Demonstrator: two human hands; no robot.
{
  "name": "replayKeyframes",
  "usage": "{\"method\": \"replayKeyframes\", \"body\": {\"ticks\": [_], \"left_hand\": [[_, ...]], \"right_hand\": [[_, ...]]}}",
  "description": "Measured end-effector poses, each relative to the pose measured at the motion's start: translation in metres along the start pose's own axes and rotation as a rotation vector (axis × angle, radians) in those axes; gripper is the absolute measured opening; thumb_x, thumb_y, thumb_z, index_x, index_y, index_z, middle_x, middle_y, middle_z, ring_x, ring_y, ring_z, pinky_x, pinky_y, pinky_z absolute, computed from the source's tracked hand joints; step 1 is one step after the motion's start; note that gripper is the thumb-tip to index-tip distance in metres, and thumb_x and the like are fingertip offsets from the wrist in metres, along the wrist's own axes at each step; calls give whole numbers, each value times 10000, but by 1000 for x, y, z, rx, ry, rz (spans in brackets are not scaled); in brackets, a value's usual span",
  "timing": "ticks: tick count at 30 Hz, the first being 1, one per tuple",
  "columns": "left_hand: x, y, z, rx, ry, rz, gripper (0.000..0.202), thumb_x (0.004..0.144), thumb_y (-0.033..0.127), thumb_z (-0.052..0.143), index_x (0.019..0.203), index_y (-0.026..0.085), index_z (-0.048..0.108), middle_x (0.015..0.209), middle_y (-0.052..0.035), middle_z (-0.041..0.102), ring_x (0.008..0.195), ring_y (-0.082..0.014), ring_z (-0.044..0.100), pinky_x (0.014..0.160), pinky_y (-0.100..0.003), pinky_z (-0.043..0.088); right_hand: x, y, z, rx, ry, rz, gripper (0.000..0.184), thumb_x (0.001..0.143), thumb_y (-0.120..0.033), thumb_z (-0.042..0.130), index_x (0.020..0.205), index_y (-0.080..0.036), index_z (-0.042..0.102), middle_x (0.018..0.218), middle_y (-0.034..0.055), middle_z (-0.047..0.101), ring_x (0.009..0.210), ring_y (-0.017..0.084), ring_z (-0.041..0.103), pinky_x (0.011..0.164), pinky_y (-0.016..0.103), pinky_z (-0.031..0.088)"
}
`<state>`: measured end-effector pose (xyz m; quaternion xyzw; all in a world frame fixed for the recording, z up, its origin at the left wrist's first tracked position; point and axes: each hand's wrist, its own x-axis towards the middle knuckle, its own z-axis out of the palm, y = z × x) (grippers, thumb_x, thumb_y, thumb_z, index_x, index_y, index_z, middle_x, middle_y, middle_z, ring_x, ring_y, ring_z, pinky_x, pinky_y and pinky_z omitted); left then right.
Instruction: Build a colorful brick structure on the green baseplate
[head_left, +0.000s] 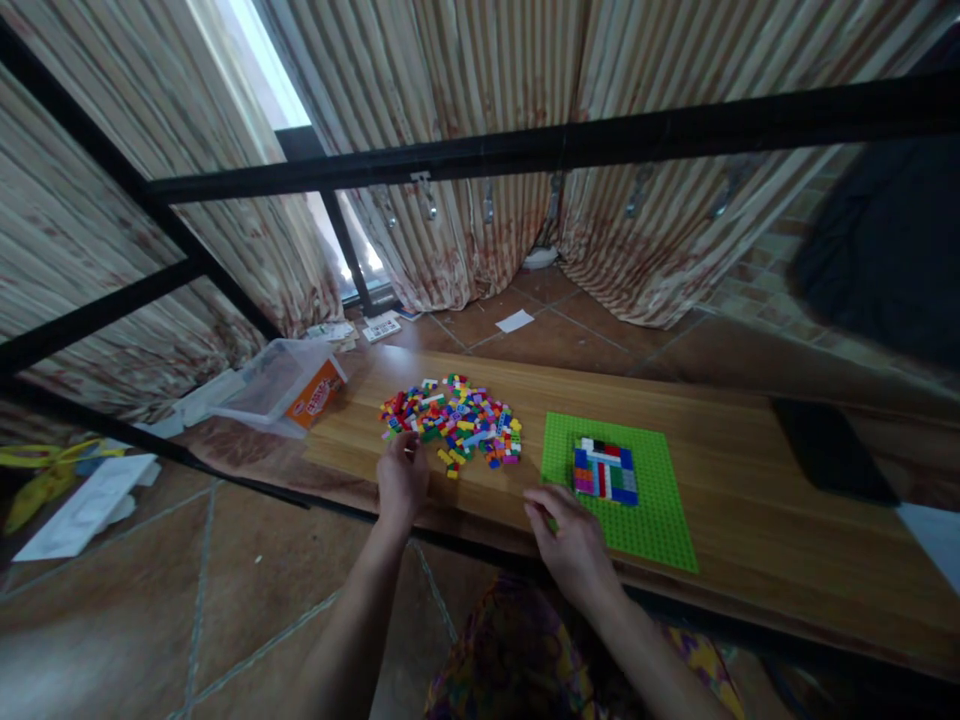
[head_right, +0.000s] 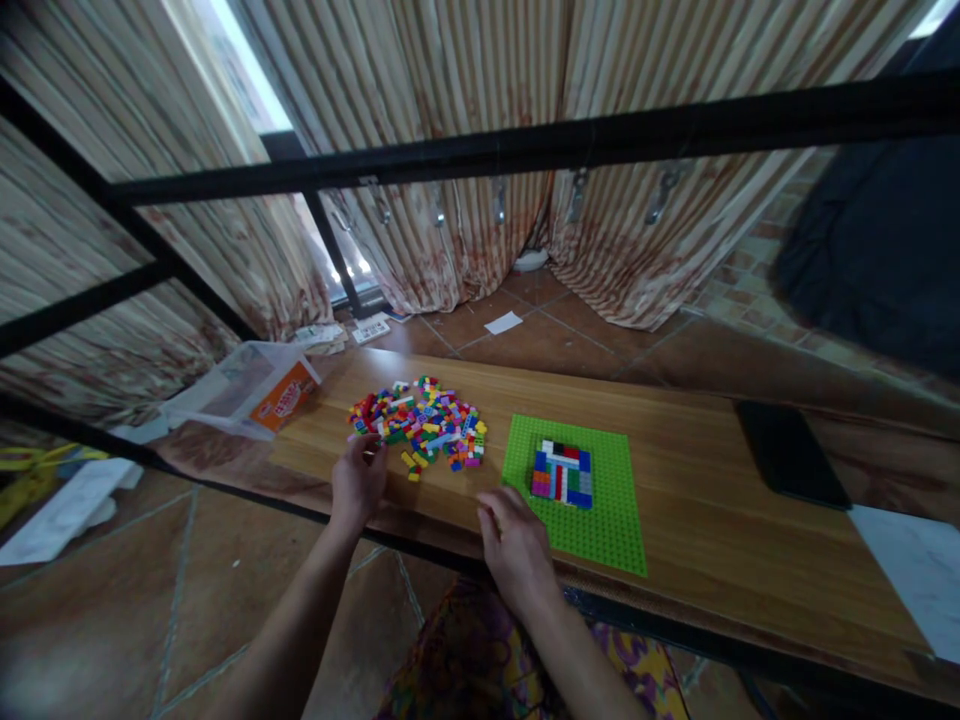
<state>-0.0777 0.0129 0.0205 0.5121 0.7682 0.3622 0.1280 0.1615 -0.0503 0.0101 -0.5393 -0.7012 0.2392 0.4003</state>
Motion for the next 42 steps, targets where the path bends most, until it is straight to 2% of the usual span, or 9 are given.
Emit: {"method": "replayKeyframes", "body": {"ticks": [4, 9, 16, 19, 23, 27, 30, 36, 42], "left_hand": [[13, -7, 1, 122, -16, 65, 241, 840, 240, 524, 1021, 181, 671, 967, -94, 681, 830, -199, 645, 772, -299, 485], [19, -4, 9, 284, -77, 160, 266, 839, 264, 550, 1071, 213, 670, 1083, -109, 652, 970, -244, 623, 789, -316, 480], [13, -4, 11, 336, -68, 144, 203, 862, 286, 532, 1002, 210, 658, 1089, -104, 639, 926, -235, 629, 728, -303, 466], [10, -2, 9, 217, -32, 88, 185, 840, 291, 563, 978, 198, 643, 1019, -96, 659, 881, -220, 634, 721, -297, 464], [-1, 12, 4, -146, -38, -29, 171, 799, 316, 601, 904, 182, 618, 794, -36, 657, 714, -164, 625, 671, -265, 466], [-29, 35, 2, -580, -152, -124, 287, 721, 380, 673, 897, 173, 581, 820, -26, 661, 679, -139, 631, 619, -242, 473], [-55, 52, 0, -797, -272, -249, 386, 681, 440, 716, 924, 170, 585, 801, -13, 658, 675, -138, 639, 606, -241, 481], [-85, 67, -2, -854, -485, -302, 412, 664, 432, 755, 943, 150, 645, 775, -22, 680, 651, -131, 628, 605, -242, 497], [-96, 69, 5, -845, -592, -279, 347, 653, 402, 767, 892, 165, 680, 835, -44, 710, 710, -154, 644, 684, -286, 538]], "right_hand": [[-19, -5, -3, 62, -23, 16, 197, 909, -204, 485, 954, -248, 673, 965, 53, 694, 907, 194, 671, 789, 309, 533], [-23, -8, -5, 78, -48, 21, 185, 911, -203, 495, 927, -243, 676, 932, 48, 697, 879, 185, 679, 777, 295, 536], [-26, -5, -6, 121, -44, 44, 189, 915, -220, 491, 907, -243, 679, 908, 48, 698, 858, 188, 676, 769, 309, 538], [-25, -6, -7, 142, -45, 61, 195, 914, -233, 492, 897, -245, 685, 908, 52, 699, 855, 192, 673, 763, 315, 535], [-17, -13, -8, 176, -26, 100, 202, 909, -269, 500, 912, -235, 699, 889, 54, 697, 829, 187, 666, 745, 302, 527], [-4, -25, -2, 280, 7, 169, 223, 905, -326, 518, 967, -215, 701, 886, 57, 695, 812, 180, 661, 733, 287, 528], [3, -34, 4, 400, 24, 221, 250, 901, -348, 536, 1046, -206, 683, 942, 61, 698, 845, 174, 669, 758, 279, 537], [2, -38, 2, 415, -11, 186, 373, 848, -272, 588, 1217, -224, 608, 1028, 54, 660, 862, 160, 650, 754, 265, 539], [-8, -29, -6, 272, -2, 180, 361, 827, -226, 595, 1187, -225, 623, 969, 49, 652, 846, 167, 632, 748, 281, 540]]}}
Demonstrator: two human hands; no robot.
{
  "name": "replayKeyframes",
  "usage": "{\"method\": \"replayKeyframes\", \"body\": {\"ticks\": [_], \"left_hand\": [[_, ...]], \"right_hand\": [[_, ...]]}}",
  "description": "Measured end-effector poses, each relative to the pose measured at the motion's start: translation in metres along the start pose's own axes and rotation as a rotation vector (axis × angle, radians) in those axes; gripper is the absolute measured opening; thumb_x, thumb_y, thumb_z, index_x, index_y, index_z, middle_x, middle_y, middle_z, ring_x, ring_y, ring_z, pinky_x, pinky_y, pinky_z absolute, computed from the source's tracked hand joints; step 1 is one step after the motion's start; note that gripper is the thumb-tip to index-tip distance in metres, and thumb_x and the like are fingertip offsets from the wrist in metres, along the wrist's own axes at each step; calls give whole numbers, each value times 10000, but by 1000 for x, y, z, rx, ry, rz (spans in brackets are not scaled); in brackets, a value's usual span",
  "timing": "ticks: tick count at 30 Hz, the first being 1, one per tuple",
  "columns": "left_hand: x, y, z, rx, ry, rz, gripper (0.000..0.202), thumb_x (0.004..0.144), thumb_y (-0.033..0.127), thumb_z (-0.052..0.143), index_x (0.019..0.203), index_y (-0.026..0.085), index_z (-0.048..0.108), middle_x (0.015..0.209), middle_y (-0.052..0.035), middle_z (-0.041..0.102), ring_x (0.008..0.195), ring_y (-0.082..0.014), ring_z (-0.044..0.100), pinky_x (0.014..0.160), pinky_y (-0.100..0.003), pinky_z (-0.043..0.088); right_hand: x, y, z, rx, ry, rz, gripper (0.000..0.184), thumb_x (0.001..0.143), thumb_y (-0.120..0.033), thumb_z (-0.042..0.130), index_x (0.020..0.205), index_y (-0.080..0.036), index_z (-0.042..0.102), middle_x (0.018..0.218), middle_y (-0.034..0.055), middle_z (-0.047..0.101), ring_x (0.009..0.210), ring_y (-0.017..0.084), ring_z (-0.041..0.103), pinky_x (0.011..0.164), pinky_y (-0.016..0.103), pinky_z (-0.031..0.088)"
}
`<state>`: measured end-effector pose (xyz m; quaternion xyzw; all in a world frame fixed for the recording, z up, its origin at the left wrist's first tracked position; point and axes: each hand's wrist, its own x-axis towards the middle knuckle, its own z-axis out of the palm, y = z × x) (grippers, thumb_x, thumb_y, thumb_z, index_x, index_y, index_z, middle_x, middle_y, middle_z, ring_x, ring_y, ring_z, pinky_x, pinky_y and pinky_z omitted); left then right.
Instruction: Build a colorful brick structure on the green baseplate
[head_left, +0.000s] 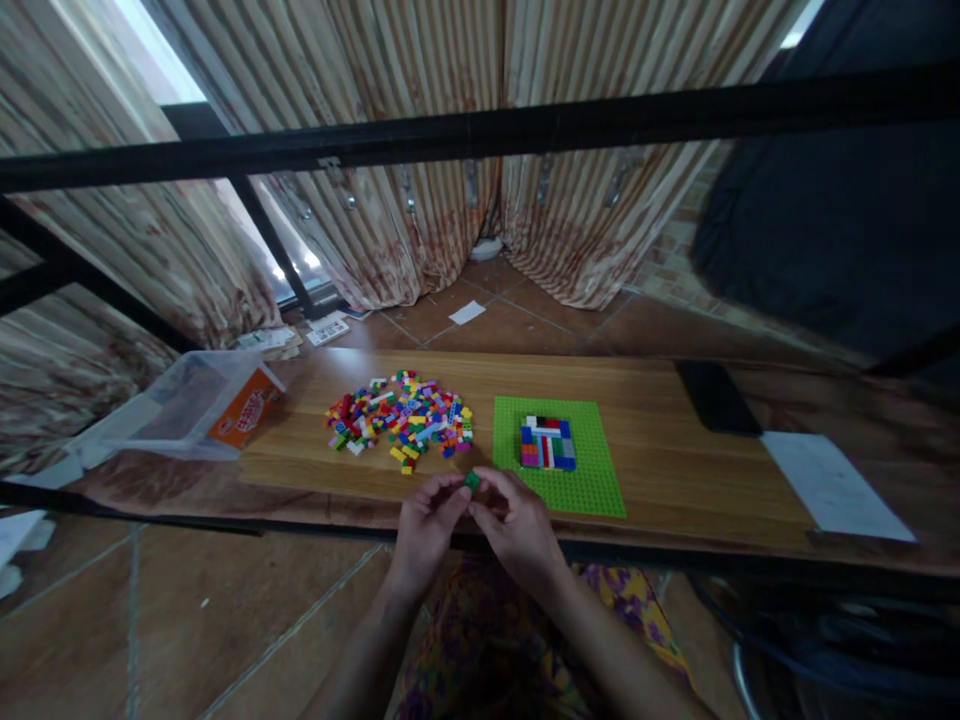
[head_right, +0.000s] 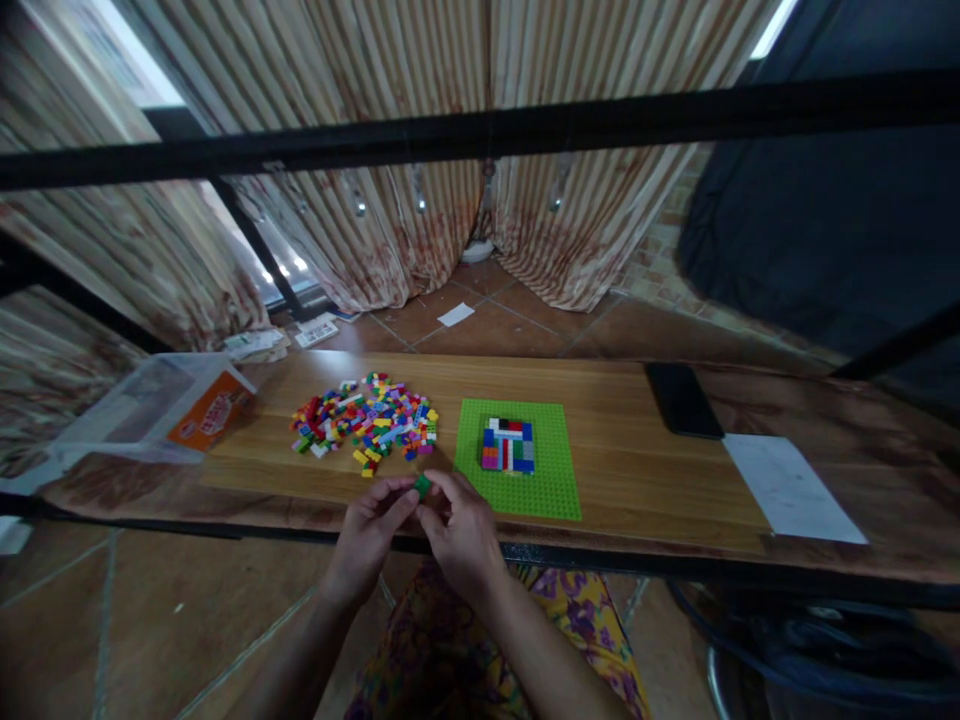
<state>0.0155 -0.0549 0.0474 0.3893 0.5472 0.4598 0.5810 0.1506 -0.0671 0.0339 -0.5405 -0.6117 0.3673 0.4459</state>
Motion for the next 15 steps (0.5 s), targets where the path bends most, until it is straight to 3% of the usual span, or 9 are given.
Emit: {"method": "replayKeyframes", "body": {"ticks": [8, 15], "left_hand": [[-2, -5, 12, 98, -124, 30, 235, 731, 382, 688, 859, 192, 742, 801, -38, 715, 736, -165, 643, 706, -277, 530], [-1, -10, 15, 170, -175, 35, 244, 772, 389, 661, 881, 188, 747, 815, -44, 720, 737, -165, 633, 699, -266, 516]], "right_hand": [[-9, 4, -20, -127, 43, -27, 338, 809, -167, 616, 1130, -260, 665, 1041, 40, 688, 959, 187, 649, 861, 323, 526], [-14, 9, -34, -203, -20, -26, 221, 854, -185, 612, 1054, -249, 681, 927, 22, 681, 862, 173, 640, 775, 294, 511]]}}
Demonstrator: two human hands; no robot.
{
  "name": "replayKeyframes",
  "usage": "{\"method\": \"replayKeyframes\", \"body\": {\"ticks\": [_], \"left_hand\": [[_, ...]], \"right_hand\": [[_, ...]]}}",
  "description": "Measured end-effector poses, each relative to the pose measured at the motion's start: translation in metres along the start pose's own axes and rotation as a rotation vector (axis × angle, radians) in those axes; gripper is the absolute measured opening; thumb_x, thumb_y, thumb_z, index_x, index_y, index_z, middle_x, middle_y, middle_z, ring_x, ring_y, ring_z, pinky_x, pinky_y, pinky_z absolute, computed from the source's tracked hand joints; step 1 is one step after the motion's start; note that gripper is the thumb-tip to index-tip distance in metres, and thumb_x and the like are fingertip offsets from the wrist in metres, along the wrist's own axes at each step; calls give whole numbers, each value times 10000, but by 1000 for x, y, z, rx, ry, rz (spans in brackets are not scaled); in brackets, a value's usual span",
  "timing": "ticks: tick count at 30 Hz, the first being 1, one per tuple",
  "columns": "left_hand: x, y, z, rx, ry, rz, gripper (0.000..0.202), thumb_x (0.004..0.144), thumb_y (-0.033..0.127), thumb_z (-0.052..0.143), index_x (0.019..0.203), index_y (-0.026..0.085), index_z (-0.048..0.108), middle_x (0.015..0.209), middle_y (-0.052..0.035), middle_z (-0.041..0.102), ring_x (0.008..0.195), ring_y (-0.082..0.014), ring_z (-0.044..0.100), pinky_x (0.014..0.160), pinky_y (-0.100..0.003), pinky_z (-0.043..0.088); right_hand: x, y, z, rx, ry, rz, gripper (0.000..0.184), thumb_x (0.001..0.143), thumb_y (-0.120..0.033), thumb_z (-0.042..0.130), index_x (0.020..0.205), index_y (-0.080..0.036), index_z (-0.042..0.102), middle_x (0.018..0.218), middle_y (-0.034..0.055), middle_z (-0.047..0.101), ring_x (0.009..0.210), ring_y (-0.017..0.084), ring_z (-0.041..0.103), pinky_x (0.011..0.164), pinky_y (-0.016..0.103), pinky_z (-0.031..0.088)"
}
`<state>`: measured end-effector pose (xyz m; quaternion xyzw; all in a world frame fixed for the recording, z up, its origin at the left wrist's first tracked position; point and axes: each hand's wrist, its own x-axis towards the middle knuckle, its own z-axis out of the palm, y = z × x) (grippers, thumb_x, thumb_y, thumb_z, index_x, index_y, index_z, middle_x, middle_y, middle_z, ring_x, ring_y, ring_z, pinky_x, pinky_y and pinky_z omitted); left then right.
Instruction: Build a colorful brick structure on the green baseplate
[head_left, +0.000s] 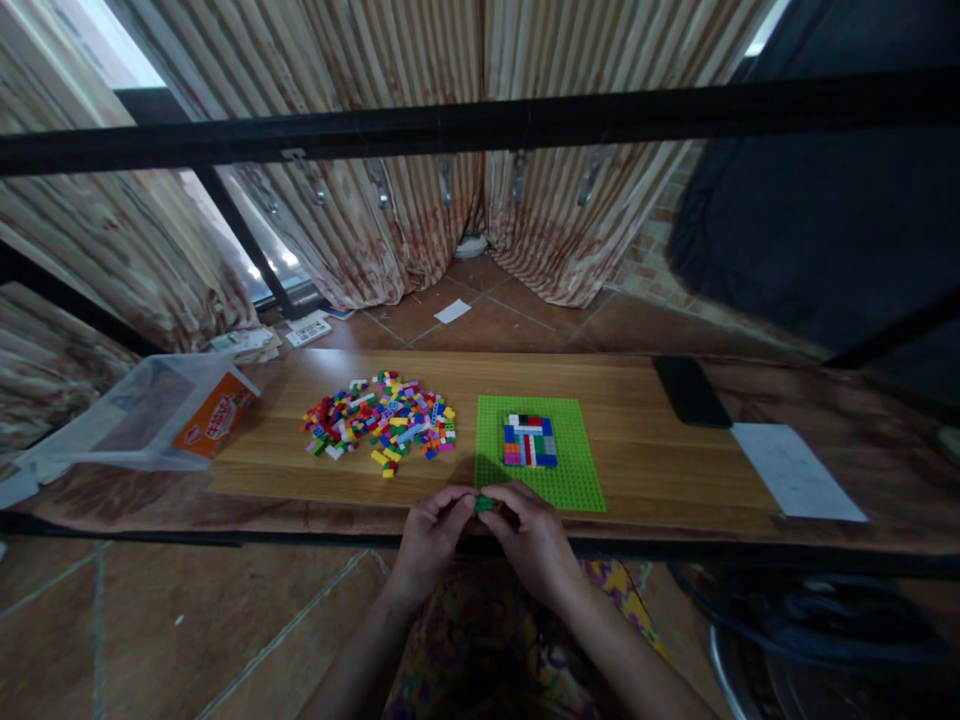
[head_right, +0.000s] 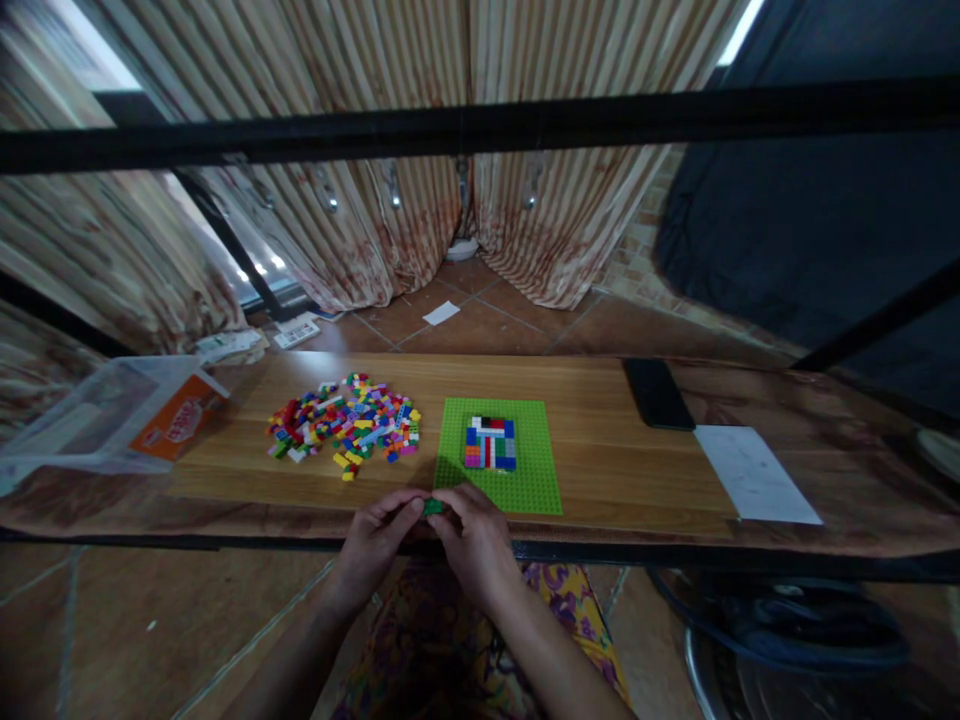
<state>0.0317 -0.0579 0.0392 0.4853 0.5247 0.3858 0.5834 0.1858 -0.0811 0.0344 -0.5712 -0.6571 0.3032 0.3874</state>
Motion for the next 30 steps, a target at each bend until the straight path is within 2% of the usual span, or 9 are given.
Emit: {"method": "replayKeyframes", "body": {"ticks": [3, 6, 12, 15, 18, 22, 26, 30], "left_hand": [[2, -4, -1, 19, 33, 23, 245, 773, 396, 657, 867, 183, 733, 806, -44, 716, 738, -170, 639, 702, -268, 517], [5, -10, -9, 107, 129, 74, 247, 783, 395, 636, 870, 180, 719, 815, -50, 716, 747, -177, 648, 708, -276, 518], [7, -20, -52, 447, 463, 126, 244, 793, 344, 593, 947, 178, 685, 873, -61, 717, 796, -197, 665, 771, -310, 518], [9, -23, -73, 576, 577, 99, 253, 795, 320, 579, 987, 178, 663, 889, -58, 706, 806, -199, 665, 783, -319, 516], [14, -25, -85, 673, 615, 70, 277, 795, 301, 582, 1036, 178, 641, 934, -62, 693, 835, -198, 662, 784, -318, 511], [20, -24, -86, 834, 619, 49, 301, 805, 314, 605, 1077, 185, 623, 988, -71, 681, 892, -207, 656, 795, -318, 497], [26, -20, -80, 979, 600, 16, 322, 826, 352, 611, 1105, 192, 605, 1054, -79, 670, 929, -219, 652, 768, -312, 486], [34, -17, -79, 1034, 573, -6, 306, 862, 344, 565, 1125, 191, 601, 1057, -85, 672, 944, -231, 653, 758, -316, 483]], "right_hand": [[1, 4, 5, -32, -4, -5, 200, 870, -194, 601, 1048, -244, 677, 918, 20, 675, 853, 170, 635, 775, 288, 502], [5, 7, 12, -144, 1, -35, 193, 876, -193, 590, 1043, -233, 678, 943, 36, 683, 908, 189, 629, 822, 304, 488], [30, -1, 26, -415, -86, -152, 184, 899, -203, 558, 1037, -207, 679, 964, 70, 682, 957, 235, 587, 879, 354, 435], [47, -6, 38, -491, -138, -172, 157, 905, -221, 555, 993, -217, 684, 933, 66, 673, 944, 245, 568, 862, 364, 414], [61, -7, 51, -532, -148, -186, 160, 893, -217, 569, 1010, -226, 679, 976, 66, 673, 958, 249, 554, 858, 367, 395], [69, -4, 62, -585, -96, -153, 205, 883, -201, 579, 1068, -211, 667, 994, 81, 675, 975, 265, 542, 848, 377, 374], [64, -1, 62, -586, -27, -154, 219, 895, -204, 559, 1088, -208, 663, 972, 80, 678, 949, 263, 542, 822, 380, 359], [52, 2, 62, -512, 20, -200, 165, 917, -212, 527, 976, -222, 680, 926, 54, 683, 905, 242, 551, 810, 369, 349]]}}
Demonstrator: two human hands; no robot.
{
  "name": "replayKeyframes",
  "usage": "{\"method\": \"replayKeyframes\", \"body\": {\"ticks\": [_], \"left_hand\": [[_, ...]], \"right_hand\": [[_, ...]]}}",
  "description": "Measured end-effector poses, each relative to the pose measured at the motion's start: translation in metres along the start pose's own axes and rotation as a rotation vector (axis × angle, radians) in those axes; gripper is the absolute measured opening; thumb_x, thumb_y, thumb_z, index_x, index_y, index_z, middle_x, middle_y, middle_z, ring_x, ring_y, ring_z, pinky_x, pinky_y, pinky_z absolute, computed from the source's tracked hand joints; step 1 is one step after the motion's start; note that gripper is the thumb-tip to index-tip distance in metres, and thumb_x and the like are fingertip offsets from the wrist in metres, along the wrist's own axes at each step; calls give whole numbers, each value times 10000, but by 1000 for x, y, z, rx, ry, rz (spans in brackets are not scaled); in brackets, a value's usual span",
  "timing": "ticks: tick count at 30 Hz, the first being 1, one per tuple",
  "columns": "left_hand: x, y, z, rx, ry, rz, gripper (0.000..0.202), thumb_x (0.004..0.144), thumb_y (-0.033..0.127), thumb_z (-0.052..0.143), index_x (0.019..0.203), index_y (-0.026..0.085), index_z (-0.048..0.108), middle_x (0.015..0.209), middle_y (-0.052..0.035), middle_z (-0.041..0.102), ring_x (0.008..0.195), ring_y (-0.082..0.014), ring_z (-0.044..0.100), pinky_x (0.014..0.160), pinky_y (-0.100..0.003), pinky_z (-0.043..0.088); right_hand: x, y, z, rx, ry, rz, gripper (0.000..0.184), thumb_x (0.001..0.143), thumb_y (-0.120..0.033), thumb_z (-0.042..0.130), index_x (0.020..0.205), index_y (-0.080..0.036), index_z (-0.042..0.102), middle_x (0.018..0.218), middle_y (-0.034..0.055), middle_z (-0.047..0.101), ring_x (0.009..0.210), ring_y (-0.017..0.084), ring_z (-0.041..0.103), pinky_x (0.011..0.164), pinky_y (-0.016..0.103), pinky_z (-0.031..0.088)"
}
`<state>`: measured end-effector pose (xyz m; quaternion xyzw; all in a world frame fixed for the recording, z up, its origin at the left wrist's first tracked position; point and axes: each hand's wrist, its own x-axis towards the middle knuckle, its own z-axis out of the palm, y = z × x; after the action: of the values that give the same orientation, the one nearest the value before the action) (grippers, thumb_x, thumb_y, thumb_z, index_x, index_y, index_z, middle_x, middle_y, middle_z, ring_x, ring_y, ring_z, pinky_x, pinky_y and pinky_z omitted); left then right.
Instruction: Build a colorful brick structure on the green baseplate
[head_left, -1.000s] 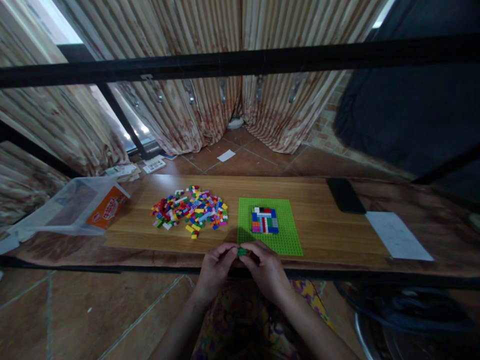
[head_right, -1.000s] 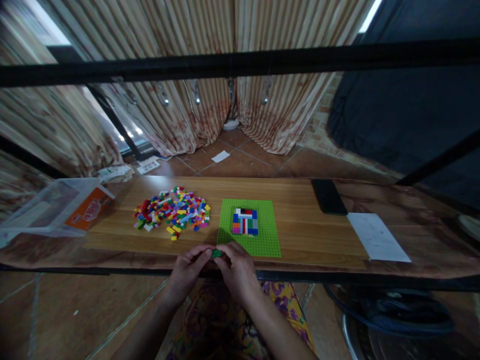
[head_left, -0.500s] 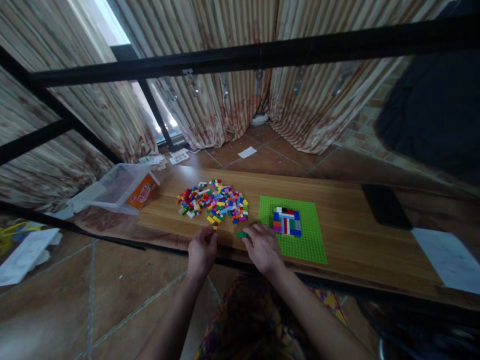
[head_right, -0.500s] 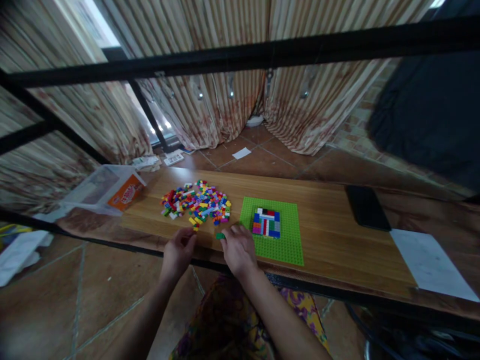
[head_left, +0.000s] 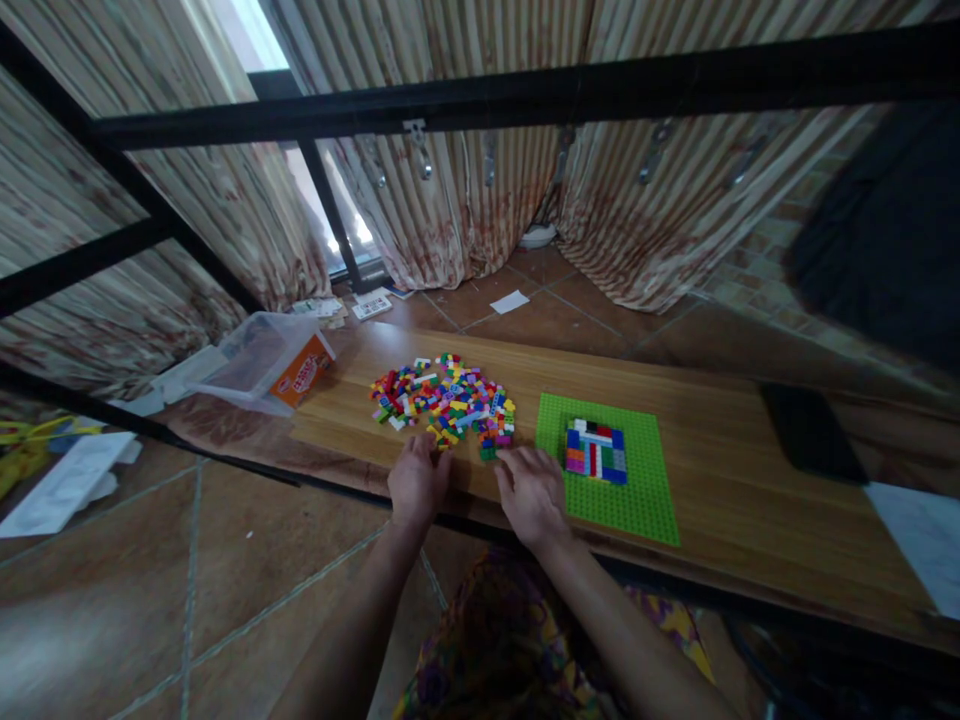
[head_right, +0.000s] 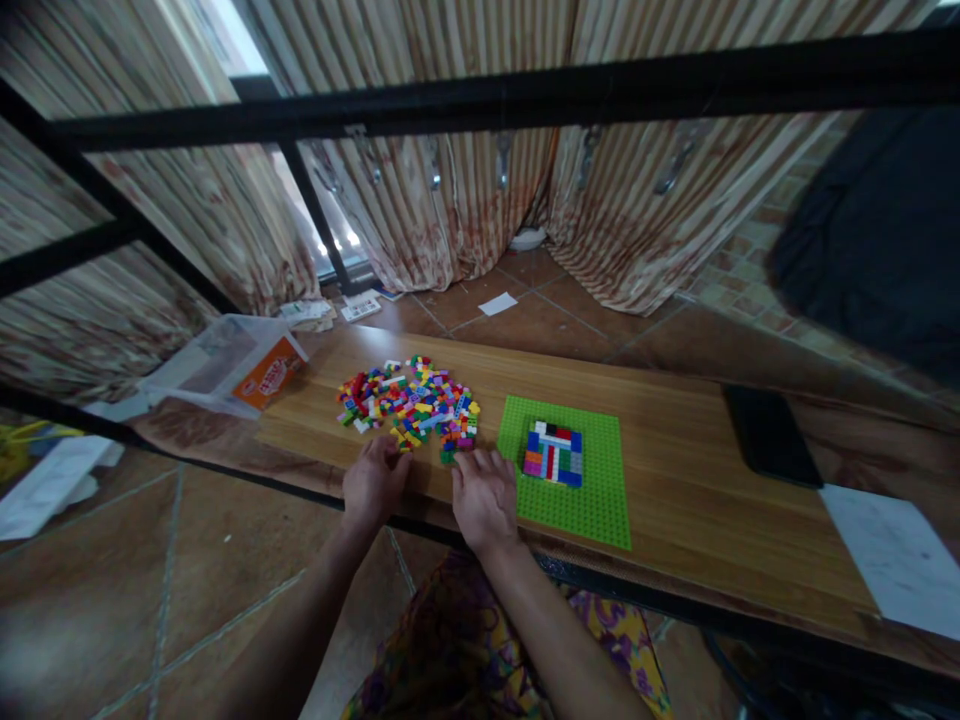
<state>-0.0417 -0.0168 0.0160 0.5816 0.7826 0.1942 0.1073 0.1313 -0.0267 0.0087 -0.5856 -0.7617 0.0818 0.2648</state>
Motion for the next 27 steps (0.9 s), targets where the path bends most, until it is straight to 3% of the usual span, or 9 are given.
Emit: {"method": "replayKeyframes", "body": {"ticks": [4, 10, 16, 21, 24, 27], "left_hand": [[10, 0, 1, 21, -22, 14, 304, 876, 278, 521, 1153, 183, 603, 1072, -109, 673, 986, -247, 647, 793, -329, 485], [25, 2, 1, 32, 77, 113, 361, 871, 181, 460, 1196, 197, 615, 1161, -115, 626, 938, -229, 645, 767, -317, 501], [32, 14, 5, 35, 76, 294, 300, 859, 174, 484, 1074, 203, 691, 1140, -106, 614, 1025, -231, 605, 899, -339, 495], [25, 13, 17, -50, 75, 371, 258, 882, 226, 494, 991, 218, 727, 1102, -90, 623, 1014, -212, 601, 914, -330, 499], [20, 9, 21, -111, 77, 382, 259, 885, 234, 497, 1002, 234, 729, 1113, -79, 622, 1042, -201, 598, 918, -312, 499], [22, 8, 17, -107, 97, 304, 281, 881, 216, 487, 1043, 227, 715, 1132, -85, 618, 1018, -203, 610, 874, -310, 512]], "right_hand": [[-10, 0, 1, 69, 43, -24, 160, 923, -212, 522, 947, -225, 680, 903, 41, 682, 883, 227, 559, 797, 358, 350], [-18, 2, -2, 149, 93, -58, 165, 925, -209, 516, 952, -211, 679, 871, 45, 682, 877, 218, 575, 804, 349, 372], [-23, 3, -4, 176, 97, -43, 160, 921, -202, 522, 926, -212, 681, 851, 40, 686, 854, 213, 585, 803, 351, 386], [-26, 5, -5, 181, 98, -42, 161, 920, -189, 523, 924, -208, 682, 861, 41, 689, 869, 210, 590, 813, 349, 393], [-28, 6, -6, 183, 95, -41, 158, 919, -190, 526, 919, -204, 684, 850, 39, 689, 854, 205, 595, 805, 346, 396], [-30, 7, -8, 180, 84, -33, 159, 917, -191, 528, 912, -210, 686, 841, 36, 690, 848, 201, 600, 799, 343, 399]]}}
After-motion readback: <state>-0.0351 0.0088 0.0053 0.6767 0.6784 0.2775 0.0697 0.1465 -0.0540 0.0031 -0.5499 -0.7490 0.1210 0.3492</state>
